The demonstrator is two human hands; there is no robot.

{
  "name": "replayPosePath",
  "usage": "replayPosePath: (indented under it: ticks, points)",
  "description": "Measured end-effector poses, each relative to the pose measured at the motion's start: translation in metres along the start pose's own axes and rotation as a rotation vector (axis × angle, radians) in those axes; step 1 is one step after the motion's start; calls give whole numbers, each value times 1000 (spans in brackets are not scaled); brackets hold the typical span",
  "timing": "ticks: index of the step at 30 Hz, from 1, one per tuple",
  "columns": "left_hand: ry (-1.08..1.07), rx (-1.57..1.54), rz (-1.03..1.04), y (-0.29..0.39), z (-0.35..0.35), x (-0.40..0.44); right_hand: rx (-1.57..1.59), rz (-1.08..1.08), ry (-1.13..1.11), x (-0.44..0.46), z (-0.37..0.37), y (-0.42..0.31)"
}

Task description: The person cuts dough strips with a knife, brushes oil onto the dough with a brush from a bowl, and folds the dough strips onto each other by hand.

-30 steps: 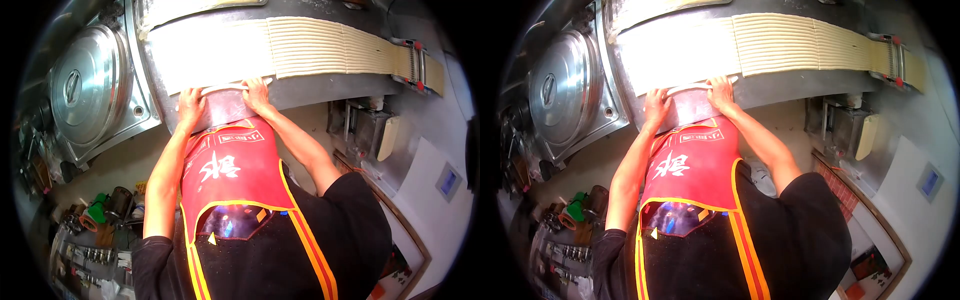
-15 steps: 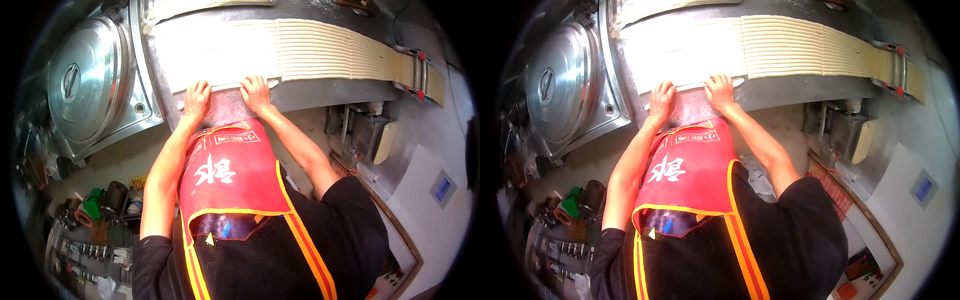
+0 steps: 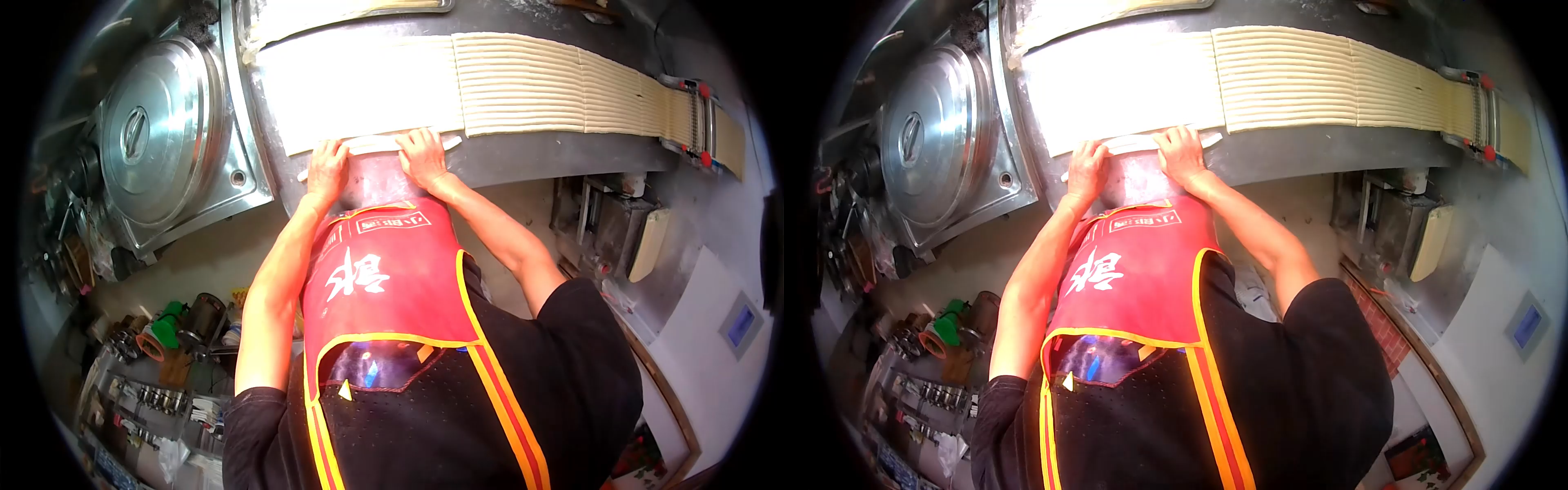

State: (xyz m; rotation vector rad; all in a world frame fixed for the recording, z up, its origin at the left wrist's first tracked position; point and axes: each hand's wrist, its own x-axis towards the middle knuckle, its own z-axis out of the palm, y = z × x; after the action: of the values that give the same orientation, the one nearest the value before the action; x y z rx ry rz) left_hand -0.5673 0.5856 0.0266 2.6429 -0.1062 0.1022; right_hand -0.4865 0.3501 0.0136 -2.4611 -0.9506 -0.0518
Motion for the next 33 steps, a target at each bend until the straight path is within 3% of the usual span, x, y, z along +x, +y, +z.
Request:
replayPosePath:
  ticks: [8,15,19,27,33]
  points:
    - [70,-32,65,5,-5,6,49,-54,1,14,30,-27]
    - [-69,-32,149,-11,-4,8,108,-174,-61,9,14,-11]
    - [-2,-53,71,2,-5,11,109,-40,-39,2,7,4]
    - [45,9,85,1,5,8,77,-98,-47,12,12,-9]
    - [67,18,80,0,5,8,130,-22,-37,11,13,-9]
